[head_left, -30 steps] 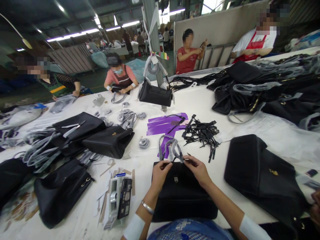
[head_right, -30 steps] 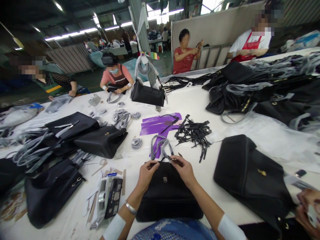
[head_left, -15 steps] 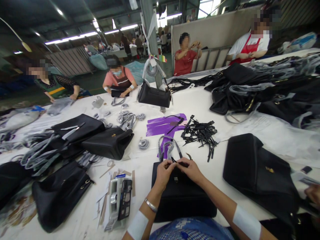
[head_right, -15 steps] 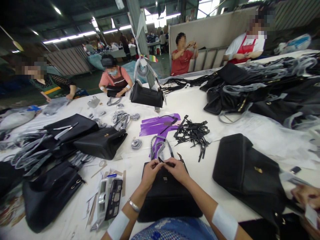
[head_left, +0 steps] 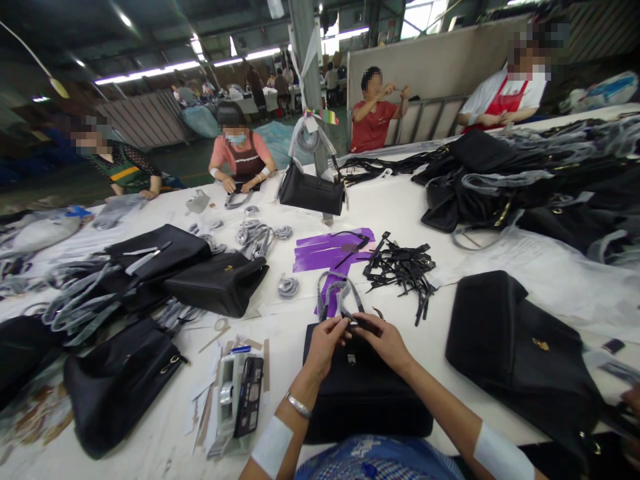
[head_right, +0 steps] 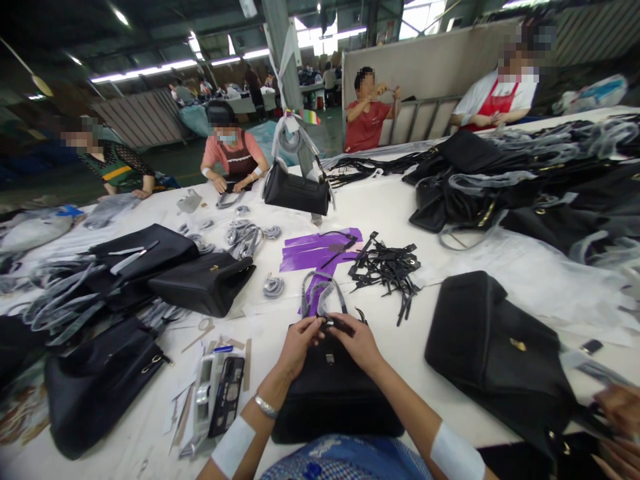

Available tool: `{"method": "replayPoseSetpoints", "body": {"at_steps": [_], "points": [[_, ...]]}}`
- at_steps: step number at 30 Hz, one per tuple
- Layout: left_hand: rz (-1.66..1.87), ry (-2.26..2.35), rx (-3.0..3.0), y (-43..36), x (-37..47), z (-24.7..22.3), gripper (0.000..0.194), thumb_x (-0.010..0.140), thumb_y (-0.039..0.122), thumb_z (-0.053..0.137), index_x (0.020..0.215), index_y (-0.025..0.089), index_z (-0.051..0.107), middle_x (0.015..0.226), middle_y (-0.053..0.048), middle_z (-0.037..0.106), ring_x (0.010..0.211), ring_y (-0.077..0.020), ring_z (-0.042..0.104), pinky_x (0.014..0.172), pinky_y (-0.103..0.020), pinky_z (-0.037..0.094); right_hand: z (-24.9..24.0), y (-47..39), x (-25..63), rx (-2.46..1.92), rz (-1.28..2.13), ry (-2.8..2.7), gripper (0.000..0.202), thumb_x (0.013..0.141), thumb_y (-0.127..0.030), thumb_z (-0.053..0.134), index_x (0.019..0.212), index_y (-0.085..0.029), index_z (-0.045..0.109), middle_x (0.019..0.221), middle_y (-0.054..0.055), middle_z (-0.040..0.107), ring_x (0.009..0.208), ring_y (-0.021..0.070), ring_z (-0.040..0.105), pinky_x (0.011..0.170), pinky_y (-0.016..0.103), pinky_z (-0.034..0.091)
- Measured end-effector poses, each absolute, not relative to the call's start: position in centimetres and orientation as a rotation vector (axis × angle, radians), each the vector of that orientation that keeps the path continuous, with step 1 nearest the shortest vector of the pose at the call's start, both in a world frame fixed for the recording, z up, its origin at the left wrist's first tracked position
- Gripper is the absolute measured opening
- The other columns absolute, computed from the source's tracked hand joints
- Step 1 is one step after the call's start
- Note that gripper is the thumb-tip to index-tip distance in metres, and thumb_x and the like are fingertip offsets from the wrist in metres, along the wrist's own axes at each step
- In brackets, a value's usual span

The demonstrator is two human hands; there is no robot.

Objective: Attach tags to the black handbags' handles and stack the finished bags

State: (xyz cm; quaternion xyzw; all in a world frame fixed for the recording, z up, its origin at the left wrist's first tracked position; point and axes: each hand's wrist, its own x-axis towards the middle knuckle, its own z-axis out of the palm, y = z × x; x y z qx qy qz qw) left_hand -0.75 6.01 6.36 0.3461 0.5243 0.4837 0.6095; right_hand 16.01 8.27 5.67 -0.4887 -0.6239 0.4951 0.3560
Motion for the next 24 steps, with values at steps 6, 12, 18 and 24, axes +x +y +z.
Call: {"method": "replayPoseSetpoints", "body": {"at_steps": [6, 12, 18, 24], "points": [[1.153, 1.133, 0.966, 5.7, -0.6, 5.9, 0.045, 0.073, 0.035, 0.072, 0.112, 0.014, 0.067, 0.104, -0.010, 0.069, 0.089, -0.0193, 0.063, 0.086, -0.034, 0.051, 5.0, 9.0, 16.4, -1.189, 1.063, -1.837, 0.026, 0.082, -0.026, 0.058, 0.105, -0.028, 0.069, 0.103, 0.005, 0.069, 0.097, 0.0227, 0.063, 0.090, 0.041, 0.048], [1.142, 1.291, 1.315, 5.8, -0.9, 5.3, 0.038, 0.067, 0.033, 0.076, 0.101, 0.017, 0.070, 0.107, -0.010, 0.066, 0.092, -0.0208, 0.063, 0.084, -0.034, 0.053, 4.7, 9.2, 16.0, -1.245, 0.940, -2.072, 0.022, 0.083, -0.021, 0.053, 0.095, -0.025, 0.071, 0.087, 0.006, 0.068, 0.083, 0.0212, 0.063, 0.078, 0.036, 0.050], [1.183, 1.383, 1.047, 6.0, -1.3, 5.2, 0.031, 0.073, 0.038, 0.071, 0.092, 0.014, 0.070, 0.082, -0.006, 0.071, 0.076, -0.0185, 0.064, 0.074, -0.030, 0.052, 6.0, 8.8, 15.9, -1.220, 1.254, -1.850, 0.034, 0.080, -0.038, 0.062, 0.111, -0.027, 0.066, 0.091, 0.004, 0.068, 0.074, 0.0183, 0.062, 0.073, 0.033, 0.051], [1.183, 1.352, 0.938, 5.8, -1.2, 5.1, 0.029, 0.069, 0.037, 0.074, 0.087, 0.014, 0.073, 0.087, -0.006, 0.073, 0.083, -0.0202, 0.065, 0.080, -0.031, 0.051, 5.0, 8.3, 15.4, -1.319, 1.416, -1.538, 0.037, 0.080, -0.048, 0.059, 0.101, -0.021, 0.070, 0.087, 0.004, 0.070, 0.063, 0.0160, 0.059, 0.062, 0.030, 0.050]]}}
